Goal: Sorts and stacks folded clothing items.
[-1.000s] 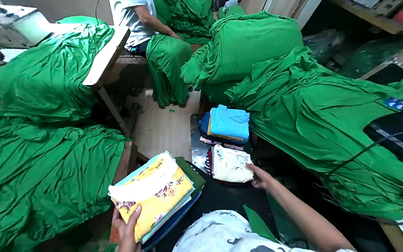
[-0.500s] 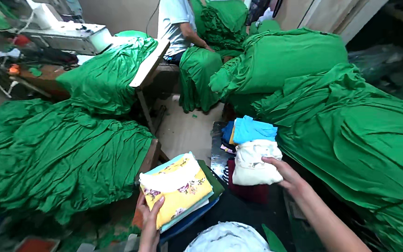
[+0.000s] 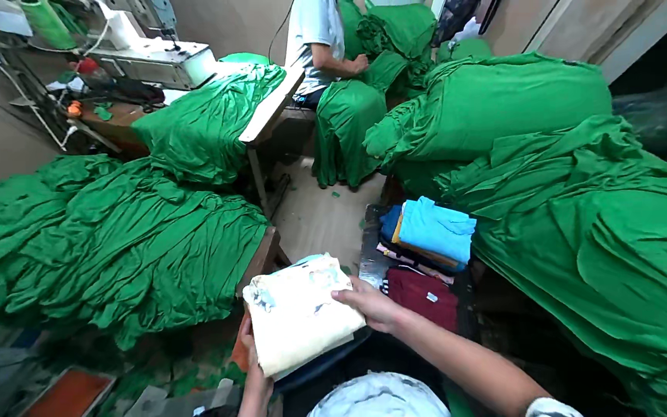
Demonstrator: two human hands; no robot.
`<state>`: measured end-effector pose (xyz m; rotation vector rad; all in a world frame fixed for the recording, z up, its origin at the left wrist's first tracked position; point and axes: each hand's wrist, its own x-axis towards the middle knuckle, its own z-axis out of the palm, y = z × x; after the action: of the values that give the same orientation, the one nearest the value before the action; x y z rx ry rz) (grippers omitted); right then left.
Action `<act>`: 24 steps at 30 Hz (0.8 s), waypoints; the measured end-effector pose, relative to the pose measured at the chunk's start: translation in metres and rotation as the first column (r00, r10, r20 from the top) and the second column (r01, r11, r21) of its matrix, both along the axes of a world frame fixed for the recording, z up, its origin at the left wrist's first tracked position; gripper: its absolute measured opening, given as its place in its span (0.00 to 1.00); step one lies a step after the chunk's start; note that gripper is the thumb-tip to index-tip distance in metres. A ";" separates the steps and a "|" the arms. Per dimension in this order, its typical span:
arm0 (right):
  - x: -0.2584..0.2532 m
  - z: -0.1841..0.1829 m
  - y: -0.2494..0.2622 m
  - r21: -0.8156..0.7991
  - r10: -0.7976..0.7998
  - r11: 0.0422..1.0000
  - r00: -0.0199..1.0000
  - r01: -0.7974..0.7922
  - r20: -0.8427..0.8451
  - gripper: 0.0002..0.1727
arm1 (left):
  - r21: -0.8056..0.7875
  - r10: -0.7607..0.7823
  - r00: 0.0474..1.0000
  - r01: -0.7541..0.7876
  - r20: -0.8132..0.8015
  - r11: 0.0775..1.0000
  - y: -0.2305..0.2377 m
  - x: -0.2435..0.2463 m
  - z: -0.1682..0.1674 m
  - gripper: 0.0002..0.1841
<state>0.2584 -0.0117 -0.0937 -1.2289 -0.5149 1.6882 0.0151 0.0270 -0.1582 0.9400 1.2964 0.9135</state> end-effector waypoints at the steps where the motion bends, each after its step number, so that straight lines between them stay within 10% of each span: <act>1: 0.000 0.000 0.000 0.008 0.000 1.000 1.000 0.000 0.005 0.26 | 0.013 0.028 0.999 -0.028 0.034 1.000 0.001 0.004 0.006 0.30; 9: 0.007 0.014 -0.001 0.131 -0.014 0.991 0.983 -0.011 0.184 0.37 | 0.084 -0.094 0.988 0.084 0.123 0.993 0.004 -0.002 0.021 0.54; 15: 0.057 -0.015 -0.031 0.110 -0.250 0.967 0.798 0.228 0.548 0.40 | -0.026 -0.155 0.987 0.154 -0.046 0.988 0.005 0.005 0.032 0.50; 21: 0.118 -0.123 -0.135 -0.193 -0.407 0.635 0.536 0.748 0.740 0.45 | 0.018 -0.140 0.989 0.140 0.048 0.990 0.015 -0.003 0.019 0.42; 24: 0.123 -0.155 -0.172 -0.424 -0.368 0.489 0.621 0.762 0.692 0.45 | 0.037 -0.150 0.986 0.148 0.071 0.988 0.016 -0.006 0.013 0.43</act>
<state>0.3818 -0.1841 -0.2484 -2.1517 0.3290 0.8837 0.0096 0.0431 -0.1449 1.0048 1.1364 0.8465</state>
